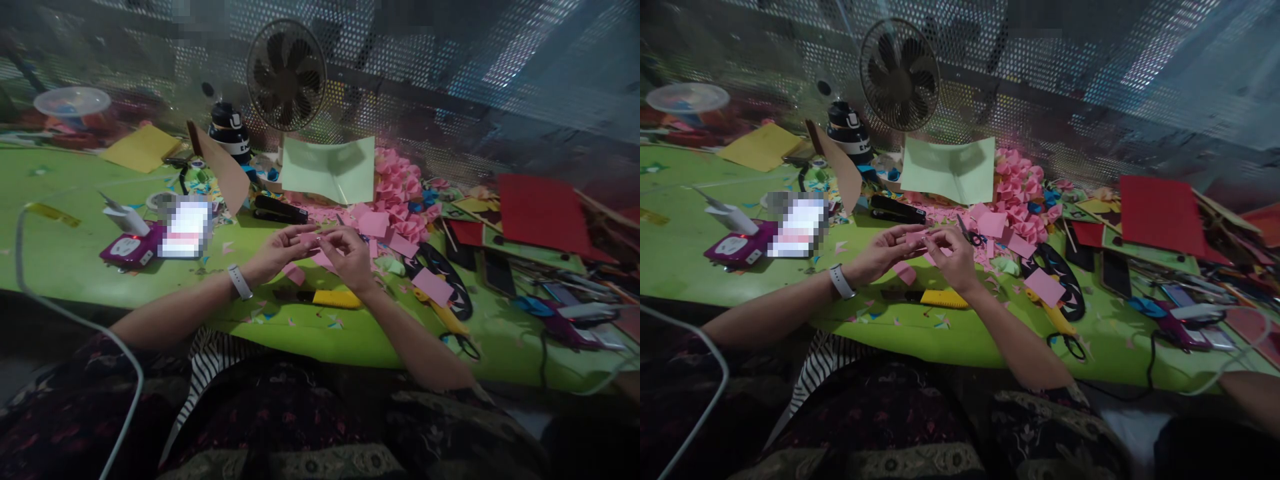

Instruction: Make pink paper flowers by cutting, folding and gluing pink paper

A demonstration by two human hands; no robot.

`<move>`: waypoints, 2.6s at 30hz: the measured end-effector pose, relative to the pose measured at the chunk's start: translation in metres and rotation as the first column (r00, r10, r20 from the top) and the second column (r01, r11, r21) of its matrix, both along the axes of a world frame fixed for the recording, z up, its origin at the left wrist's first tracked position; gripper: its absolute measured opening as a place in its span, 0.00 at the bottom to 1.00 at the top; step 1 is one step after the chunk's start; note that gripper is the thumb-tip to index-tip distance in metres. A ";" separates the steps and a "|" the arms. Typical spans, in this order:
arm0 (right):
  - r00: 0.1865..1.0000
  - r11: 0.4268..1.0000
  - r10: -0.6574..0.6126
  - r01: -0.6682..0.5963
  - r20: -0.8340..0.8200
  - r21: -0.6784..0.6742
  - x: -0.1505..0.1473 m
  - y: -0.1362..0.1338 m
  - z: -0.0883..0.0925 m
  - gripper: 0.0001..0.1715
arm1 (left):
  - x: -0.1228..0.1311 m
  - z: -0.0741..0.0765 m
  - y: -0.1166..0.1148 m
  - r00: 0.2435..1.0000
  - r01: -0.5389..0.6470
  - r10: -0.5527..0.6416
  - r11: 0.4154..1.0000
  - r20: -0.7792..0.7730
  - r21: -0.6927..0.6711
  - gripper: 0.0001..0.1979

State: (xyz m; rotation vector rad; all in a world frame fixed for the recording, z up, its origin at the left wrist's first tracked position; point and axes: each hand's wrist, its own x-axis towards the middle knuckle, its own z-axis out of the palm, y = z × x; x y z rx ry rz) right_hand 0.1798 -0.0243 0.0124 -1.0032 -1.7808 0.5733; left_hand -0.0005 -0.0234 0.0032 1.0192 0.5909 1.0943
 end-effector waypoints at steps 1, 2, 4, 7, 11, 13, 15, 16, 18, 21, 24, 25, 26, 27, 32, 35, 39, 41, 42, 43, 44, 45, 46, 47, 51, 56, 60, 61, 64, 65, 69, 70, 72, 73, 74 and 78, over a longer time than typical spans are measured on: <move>1.000 1.000 0.015 -0.015 -0.011 0.004 0.000 0.000 0.000 0.12 | 0.000 0.000 0.000 1.000 0.001 -0.001 1.000 -0.001 -0.002 0.24; 0.999 0.999 0.031 -0.031 -0.022 0.006 0.001 0.001 0.000 0.11 | 0.000 0.000 0.000 1.000 -0.001 0.001 1.000 -0.003 -0.007 0.25; 0.998 0.999 0.054 -0.054 -0.037 -0.004 0.001 0.001 -0.001 0.11 | 0.000 0.000 -0.001 1.000 -0.007 0.007 1.000 -0.009 -0.021 0.25; 0.997 0.998 0.058 -0.059 -0.041 -0.037 0.002 0.002 -0.002 0.12 | 0.000 0.000 -0.001 1.000 -0.013 0.012 1.000 -0.015 -0.028 0.25; 0.999 0.998 0.053 -0.053 -0.010 -0.018 0.002 0.002 -0.001 0.13 | 0.000 -0.001 -0.001 1.000 -0.006 0.005 1.000 -0.005 -0.025 0.26; 0.999 0.998 0.053 -0.053 0.013 -0.015 0.003 0.002 -0.001 0.13 | 0.000 -0.002 -0.001 1.000 -0.001 0.001 1.000 -0.003 -0.024 0.26; 0.998 0.998 0.059 -0.058 0.022 -0.022 0.004 0.003 -0.002 0.13 | 0.000 -0.003 0.000 1.000 0.000 0.000 1.000 -0.003 -0.023 0.26; 0.998 0.998 0.065 -0.064 0.020 -0.024 0.004 0.003 -0.003 0.13 | 0.000 -0.004 0.000 1.000 0.000 0.000 1.000 -0.002 -0.022 0.25; 0.997 0.997 0.076 -0.076 0.007 -0.019 0.005 0.004 -0.004 0.13 | 0.001 -0.005 0.001 1.000 -0.002 0.002 1.000 -0.001 -0.023 0.25; 0.997 0.997 0.076 -0.076 0.003 -0.021 0.004 0.004 -0.004 0.13 | 0.001 -0.005 0.002 1.000 -0.004 0.004 1.000 0.002 -0.030 0.26; 0.997 0.997 0.075 -0.075 -0.002 -0.033 0.004 0.003 -0.002 0.13 | 0.001 -0.005 0.002 1.000 -0.008 0.008 0.999 0.002 -0.037 0.25; 0.997 0.996 0.079 -0.080 -0.012 -0.033 0.003 0.003 -0.002 0.13 | 0.001 -0.005 0.002 1.000 -0.012 0.012 0.999 0.000 -0.039 0.24; 0.996 0.996 0.085 -0.085 -0.022 -0.029 0.003 0.003 -0.001 0.12 | 0.001 -0.005 0.002 1.000 -0.015 0.015 0.999 -0.003 -0.041 0.24; 0.995 0.996 0.090 -0.091 -0.030 -0.025 0.003 0.002 -0.001 0.12 | 0.001 -0.005 0.002 1.000 -0.018 0.018 0.999 -0.006 -0.042 0.24; 0.995 0.997 0.063 -0.067 -0.079 -0.048 0.003 0.002 -0.001 0.11 | 0.001 -0.005 0.003 1.000 0.001 0.000 0.999 0.009 -0.053 0.24; 0.997 0.995 -0.033 0.026 -0.068 -0.092 0.005 0.004 0.001 0.17 | 0.000 -0.006 0.004 0.999 0.009 -0.006 0.997 0.036 -0.072 0.26; 0.995 0.992 -0.002 0.014 0.096 -0.122 0.010 0.010 0.001 0.23 | -0.001 -0.006 0.004 0.999 0.020 -0.018 0.998 0.028 -0.067 0.27; 0.989 0.996 0.022 -0.008 0.148 -0.093 0.011 0.012 0.000 0.24 | -0.001 -0.006 0.004 0.999 0.043 -0.042 0.997 0.020 -0.061 0.27; 0.986 0.998 0.026 -0.017 0.166 -0.057 0.011 0.012 0.000 0.24 | -0.001 -0.006 0.004 0.998 0.056 -0.054 0.997 0.022 -0.062 0.27; 0.983 1.000 0.029 -0.027 0.183 -0.012 0.011 0.013 -0.001 0.25 | -0.001 -0.007 0.005 0.998 0.065 -0.064 0.996 0.026 -0.065 0.28; 0.979 0.999 0.033 -0.041 0.203 0.035 0.011 0.013 -0.002 0.25 | -0.002 -0.007 0.005 0.997 0.073 -0.071 0.995 0.029 -0.072 0.28; 0.974 0.996 0.034 -0.053 0.225 0.077 0.012 0.014 -0.002 0.24 | -0.002 -0.007 0.005 0.997 0.078 -0.076 0.994 0.030 -0.080 0.28; 0.969 0.992 0.032 -0.060 0.247 0.108 0.012 0.014 -0.002 0.24 | -0.002 -0.007 0.005 0.996 0.081 -0.079 0.993 0.029 -0.088 0.28; 0.964 0.991 0.026 -0.060 0.265 0.121 0.013 0.014 -0.002 0.23 | -0.003 -0.007 0.005 0.996 0.081 -0.079 0.992 0.029 -0.095 0.28; 0.950 0.999 0.037 -0.042 0.310 0.010 0.015 0.013 0.000 0.20 | -0.003 -0.007 0.005 0.995 0.090 -0.085 0.991 0.054 -0.099 0.33; 0.933 0.999 0.042 -0.045 0.358 0.001 0.015 0.014 -0.003 0.19 | -0.004 -0.009 0.008 0.994 0.101 -0.098 0.990 0.041 -0.096 0.35; 0.936 0.998 0.040 -0.056 0.349 0.035 0.015 0.015 -0.004 0.19 | -0.005 -0.010 0.011 0.997 0.074 -0.075 0.993 -0.009 -0.089 0.30; 0.940 0.998 0.045 -0.058 0.338 0.029 0.015 0.015 -0.003 0.19 | -0.006 -0.009 0.011 0.997 0.064 -0.067 0.995 -0.025 -0.081 0.29; 0.959 0.997 0.066 -0.055 0.274 -0.048 0.016 0.014 0.000 0.21 | -0.007 -0.008 0.013 0.997 0.027 -0.030 0.999 -0.067 -0.044 0.28; 0.967 0.994 0.078 -0.057 0.243 -0.093 0.016 0.014 0.001 0.22 | -0.007 -0.008 0.013 0.997 0.014 -0.016 1.000 -0.074 -0.027 0.28; 0.977 0.935 0.168 -0.116 0.129 -0.336 0.013 0.011 0.005 0.25 | -0.007 -0.007 0.013 0.996 0.008 -0.003 0.999 -0.091 0.048 0.30; 0.976 0.911 0.195 -0.143 0.100 -0.387 0.012 0.010 0.006 0.26 | -0.007 -0.007 0.013 0.995 0.014 -0.008 0.998 -0.098 0.059 0.29; 0.970 0.868 0.239 -0.198 0.035 -0.455 0.010 0.009 0.007 0.27 | -0.007 -0.007 0.013 0.994 0.024 -0.016 0.997 -0.112 0.068 0.29; 0.967 0.852 0.254 -0.222 0.003 -0.474 0.009 0.009 0.008 0.27 | -0.007 -0.006 0.013 0.993 0.026 -0.018 0.997 -0.115 0.070 0.28; 0.964 0.838 0.263 -0.241 -0.023 -0.490 0.009 0.008 0.009 0.27 | -0.008 -0.006 0.013 0.993 0.026 -0.017 0.997 -0.118 0.074 0.28; 0.957 0.800 0.285 -0.272 -0.061 -0.535 0.011 0.010 0.014 0.25 | -0.010 -0.004 0.017 0.990 0.014 -0.002 0.996 -0.139 0.088 0.27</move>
